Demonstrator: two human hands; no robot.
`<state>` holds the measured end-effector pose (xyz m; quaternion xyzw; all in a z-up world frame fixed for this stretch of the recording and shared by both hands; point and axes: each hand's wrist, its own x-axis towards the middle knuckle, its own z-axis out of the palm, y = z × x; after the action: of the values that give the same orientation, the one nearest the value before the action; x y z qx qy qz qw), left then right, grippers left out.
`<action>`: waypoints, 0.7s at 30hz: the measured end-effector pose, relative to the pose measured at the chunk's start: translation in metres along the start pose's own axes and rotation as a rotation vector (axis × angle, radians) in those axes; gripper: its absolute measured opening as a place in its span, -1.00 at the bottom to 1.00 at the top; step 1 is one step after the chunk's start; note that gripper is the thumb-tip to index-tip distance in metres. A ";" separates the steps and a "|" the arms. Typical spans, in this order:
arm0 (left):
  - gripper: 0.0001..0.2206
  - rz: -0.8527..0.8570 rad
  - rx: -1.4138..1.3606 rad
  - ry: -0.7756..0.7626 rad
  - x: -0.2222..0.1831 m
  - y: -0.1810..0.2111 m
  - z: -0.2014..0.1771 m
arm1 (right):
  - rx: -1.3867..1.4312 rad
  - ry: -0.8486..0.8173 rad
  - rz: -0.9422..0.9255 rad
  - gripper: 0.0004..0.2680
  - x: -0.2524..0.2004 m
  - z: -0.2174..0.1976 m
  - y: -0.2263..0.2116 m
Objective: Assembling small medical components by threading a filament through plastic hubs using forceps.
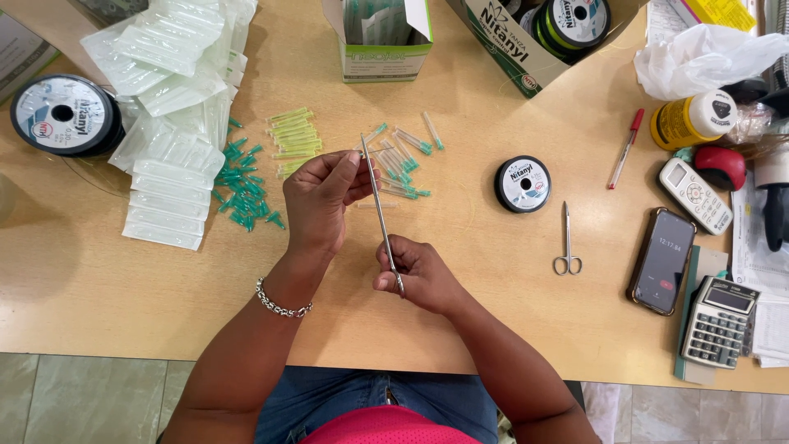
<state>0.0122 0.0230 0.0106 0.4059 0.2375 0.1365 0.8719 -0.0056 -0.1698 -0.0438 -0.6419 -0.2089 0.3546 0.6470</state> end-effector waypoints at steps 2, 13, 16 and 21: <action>-0.89 0.009 0.004 0.014 0.001 -0.001 0.000 | 0.022 0.013 0.018 -0.75 0.001 0.000 0.002; -0.89 -0.003 -0.012 0.012 -0.003 0.001 0.004 | 0.043 -0.005 0.030 -0.75 0.000 -0.003 0.001; -0.89 0.013 0.002 0.015 -0.002 -0.001 0.003 | 0.049 0.007 0.023 -0.76 0.000 0.000 0.001; -0.89 0.018 0.011 0.013 0.001 -0.004 -0.001 | 0.034 0.041 0.033 -0.77 0.000 0.002 0.003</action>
<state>0.0130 0.0212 0.0066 0.4119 0.2402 0.1458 0.8668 -0.0075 -0.1687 -0.0462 -0.6414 -0.1789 0.3553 0.6561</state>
